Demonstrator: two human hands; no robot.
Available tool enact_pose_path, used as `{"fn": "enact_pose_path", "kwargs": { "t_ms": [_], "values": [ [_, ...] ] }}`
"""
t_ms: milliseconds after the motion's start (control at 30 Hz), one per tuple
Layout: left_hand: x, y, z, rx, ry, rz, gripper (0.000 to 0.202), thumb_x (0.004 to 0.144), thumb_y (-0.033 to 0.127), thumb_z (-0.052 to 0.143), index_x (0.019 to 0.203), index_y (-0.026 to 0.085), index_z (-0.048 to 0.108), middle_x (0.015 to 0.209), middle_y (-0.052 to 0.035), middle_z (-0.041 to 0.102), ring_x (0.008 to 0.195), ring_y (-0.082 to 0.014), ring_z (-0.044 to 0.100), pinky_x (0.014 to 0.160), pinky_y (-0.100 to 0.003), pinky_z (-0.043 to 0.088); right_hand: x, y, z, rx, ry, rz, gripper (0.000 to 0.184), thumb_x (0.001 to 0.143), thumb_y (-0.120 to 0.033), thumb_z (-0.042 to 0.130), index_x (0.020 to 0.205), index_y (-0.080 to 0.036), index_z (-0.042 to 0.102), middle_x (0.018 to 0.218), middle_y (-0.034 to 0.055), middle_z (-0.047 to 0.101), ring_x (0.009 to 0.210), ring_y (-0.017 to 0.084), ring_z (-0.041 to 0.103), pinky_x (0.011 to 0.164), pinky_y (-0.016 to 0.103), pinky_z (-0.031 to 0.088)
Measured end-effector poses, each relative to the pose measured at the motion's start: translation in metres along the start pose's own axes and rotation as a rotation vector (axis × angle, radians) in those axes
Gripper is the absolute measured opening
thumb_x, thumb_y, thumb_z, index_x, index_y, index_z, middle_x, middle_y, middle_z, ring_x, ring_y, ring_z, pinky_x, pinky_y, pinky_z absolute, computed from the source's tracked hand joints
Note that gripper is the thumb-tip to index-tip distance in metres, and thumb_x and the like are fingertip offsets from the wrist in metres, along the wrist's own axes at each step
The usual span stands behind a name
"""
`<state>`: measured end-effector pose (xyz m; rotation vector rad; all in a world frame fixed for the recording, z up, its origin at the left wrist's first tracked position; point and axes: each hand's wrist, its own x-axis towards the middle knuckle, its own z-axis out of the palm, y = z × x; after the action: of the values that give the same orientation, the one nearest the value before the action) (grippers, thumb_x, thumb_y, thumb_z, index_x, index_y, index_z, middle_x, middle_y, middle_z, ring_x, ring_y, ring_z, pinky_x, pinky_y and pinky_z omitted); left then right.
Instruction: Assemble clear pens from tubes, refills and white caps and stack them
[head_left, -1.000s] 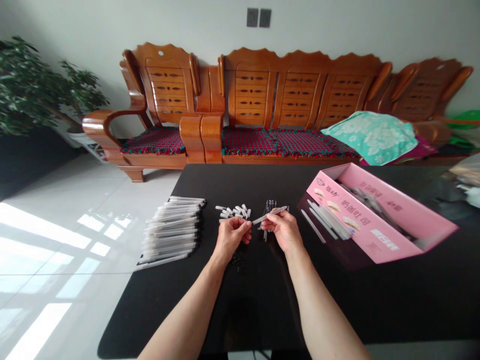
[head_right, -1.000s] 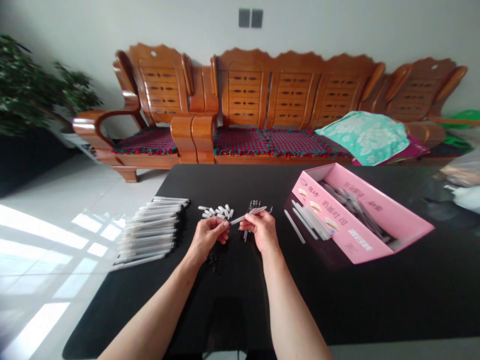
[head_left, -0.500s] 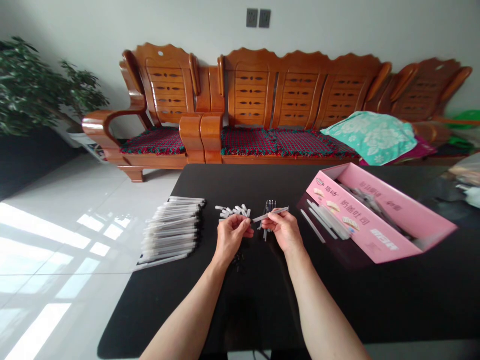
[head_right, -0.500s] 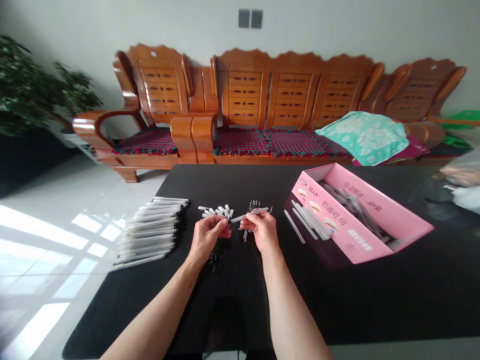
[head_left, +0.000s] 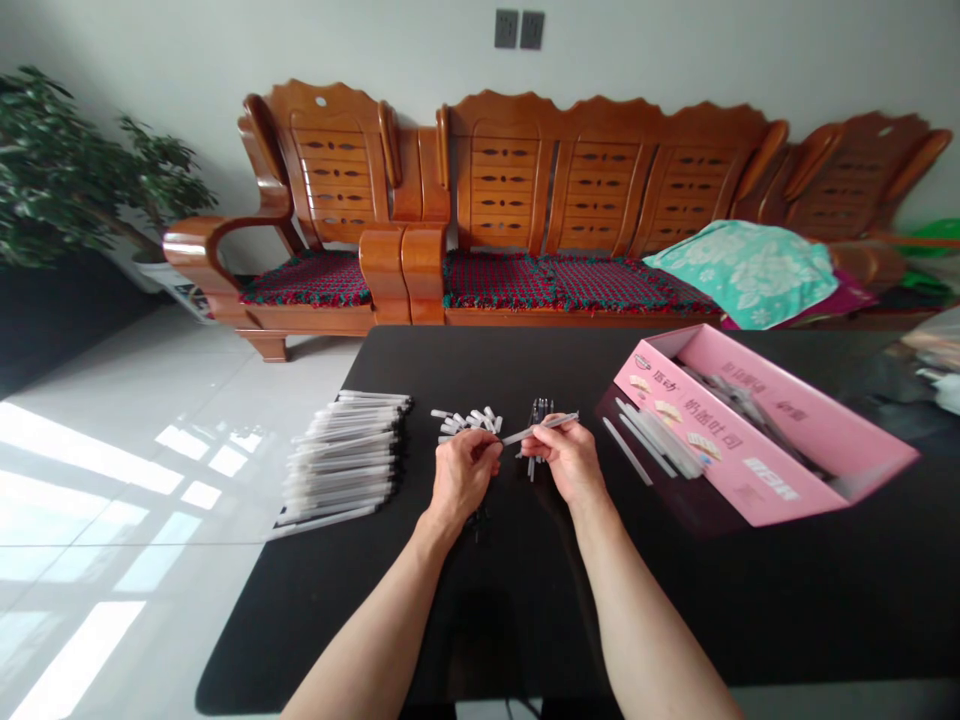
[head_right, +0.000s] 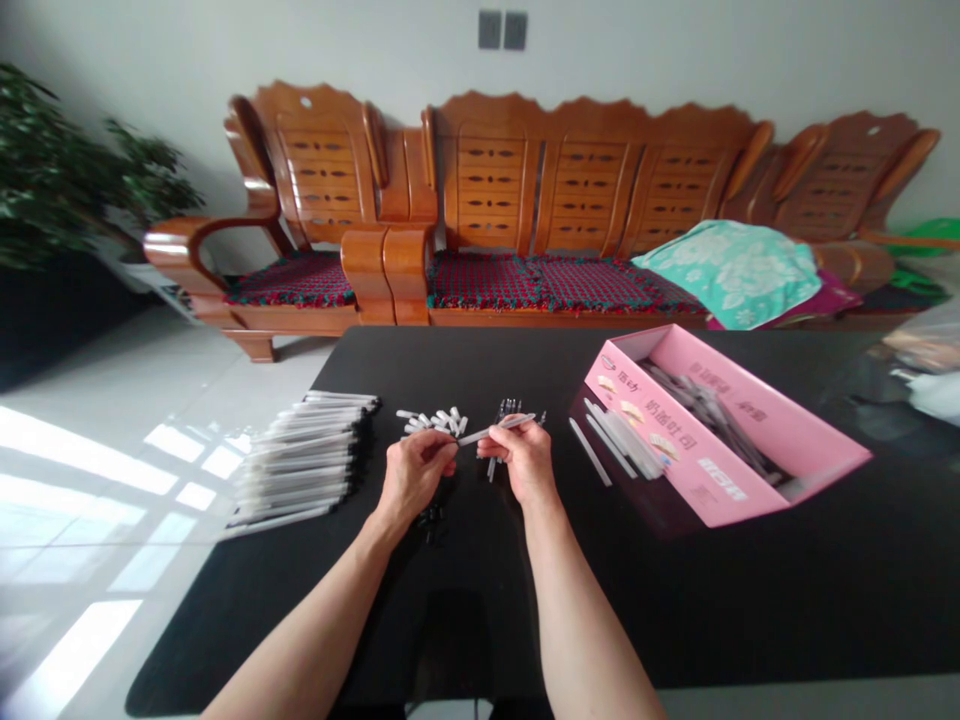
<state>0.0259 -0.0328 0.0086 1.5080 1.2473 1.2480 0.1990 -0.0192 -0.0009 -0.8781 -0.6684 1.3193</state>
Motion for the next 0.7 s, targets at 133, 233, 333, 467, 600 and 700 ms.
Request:
{"fn": "enact_pose_path", "kwargs": {
  "t_ms": [133,233,333,467,600,700],
  "values": [
    [0.0007,-0.0018,0.0019,-0.043,-0.013,-0.088,0.021,0.082,0.037,0.066,0.079,0.018,0.073,0.059,-0.0038,0.069,0.052,-0.019,0.067,0.052,-0.025,0.049,-0.0016,-0.001,0.0015,0.001,-0.034,-0.026,0.029,0.063,-0.018,0.084,0.082,-0.017,0.063,0.07,0.002,0.073,0.057,0.018,0.072,0.056,0.027,0.062],
    [0.0022,-0.0041,0.0034,-0.144,-0.022,-0.142,0.026,0.08,0.042,0.069,0.078,0.016,0.072,0.058,-0.0043,0.069,0.052,-0.0197,0.068,0.052,-0.025,0.051,-0.0027,-0.0023,0.0025,-0.006,-0.045,-0.034,0.027,0.064,-0.019,0.084,0.081,-0.017,0.063,0.072,0.0027,0.074,0.058,0.017,0.071,0.057,0.027,0.062],
    [0.0032,-0.0067,0.0045,-0.212,-0.021,-0.161,0.027,0.077,0.043,0.072,0.075,0.016,0.071,0.058,-0.0042,0.069,0.051,-0.0192,0.068,0.051,-0.025,0.051,-0.0032,-0.0032,0.0029,-0.012,-0.048,-0.035,0.027,0.064,-0.02,0.084,0.08,-0.017,0.062,0.071,0.0025,0.074,0.057,0.017,0.071,0.056,0.027,0.062],
    [0.0033,-0.0077,0.0055,-0.186,-0.004,-0.145,0.021,0.076,0.037,0.073,0.078,0.017,0.071,0.059,-0.0035,0.069,0.053,-0.0193,0.068,0.053,-0.026,0.052,-0.0026,-0.0029,0.0026,-0.016,-0.035,-0.02,0.029,0.062,-0.021,0.086,0.079,-0.016,0.062,0.068,0.0022,0.073,0.054,0.018,0.071,0.054,0.027,0.062],
    [0.0033,-0.0052,0.0051,-0.097,0.011,-0.055,0.015,0.073,0.03,0.075,0.082,0.018,0.072,0.065,-0.0027,0.07,0.058,-0.0176,0.068,0.059,-0.026,0.054,-0.0008,-0.0011,0.0009,-0.014,-0.009,-0.005,0.029,0.062,-0.021,0.086,0.079,-0.017,0.062,0.064,0.001,0.071,0.053,0.017,0.07,0.052,0.026,0.062],
    [0.0046,-0.0048,0.0031,-0.169,0.002,-0.072,0.03,0.071,0.035,0.078,0.095,0.018,0.072,0.077,-0.0041,0.072,0.063,-0.0174,0.068,0.058,-0.025,0.055,0.001,0.0006,-0.0014,-0.005,0.007,-0.007,0.03,0.062,-0.02,0.086,0.079,-0.017,0.062,0.066,0.0009,0.072,0.054,0.017,0.071,0.053,0.027,0.062]
  ]
}}
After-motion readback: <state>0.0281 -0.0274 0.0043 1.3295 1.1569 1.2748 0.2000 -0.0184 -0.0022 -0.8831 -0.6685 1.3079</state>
